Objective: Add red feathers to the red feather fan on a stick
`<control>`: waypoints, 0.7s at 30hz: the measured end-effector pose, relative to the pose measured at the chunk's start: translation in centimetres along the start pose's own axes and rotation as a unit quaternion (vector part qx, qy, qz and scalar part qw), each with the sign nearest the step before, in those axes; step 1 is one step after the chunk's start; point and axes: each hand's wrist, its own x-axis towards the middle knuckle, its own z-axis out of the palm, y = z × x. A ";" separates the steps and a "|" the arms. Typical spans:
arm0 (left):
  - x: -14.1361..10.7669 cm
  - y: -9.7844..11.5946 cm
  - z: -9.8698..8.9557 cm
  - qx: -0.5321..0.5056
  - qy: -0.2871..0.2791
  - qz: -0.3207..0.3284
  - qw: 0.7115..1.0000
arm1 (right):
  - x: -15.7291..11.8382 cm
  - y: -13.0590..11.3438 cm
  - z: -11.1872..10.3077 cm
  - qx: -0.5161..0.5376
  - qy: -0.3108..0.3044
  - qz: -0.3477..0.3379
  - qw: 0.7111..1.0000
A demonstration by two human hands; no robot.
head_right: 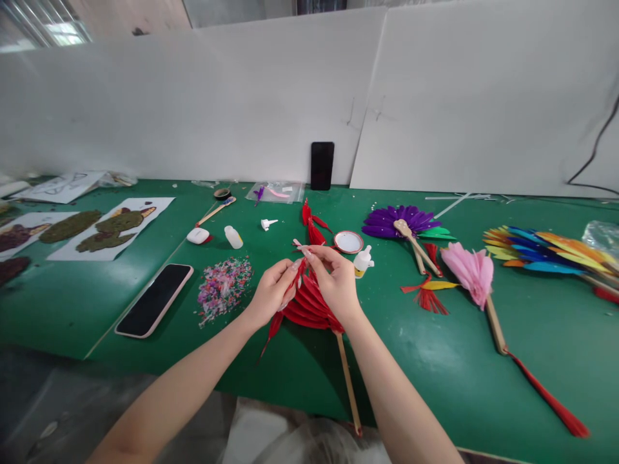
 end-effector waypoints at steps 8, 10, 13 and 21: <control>0.0 0.2 0.1 -0.001 0.000 -0.003 1.000 | -0.2 -0.3 0.5 -0.030 0.029 -0.005 0.999; 0.0 0.2 0.2 0.002 -0.002 0.000 1.000 | -0.3 -0.3 0.6 -0.036 0.036 -0.009 0.999; -0.1 0.2 0.2 0.006 -0.007 0.006 1.000 | -0.3 -0.3 0.6 -0.051 0.043 -0.014 0.998; -0.2 0.0 0.1 0.018 -0.008 0.004 1.000 | -0.2 -0.4 0.3 -0.048 0.034 -0.003 0.998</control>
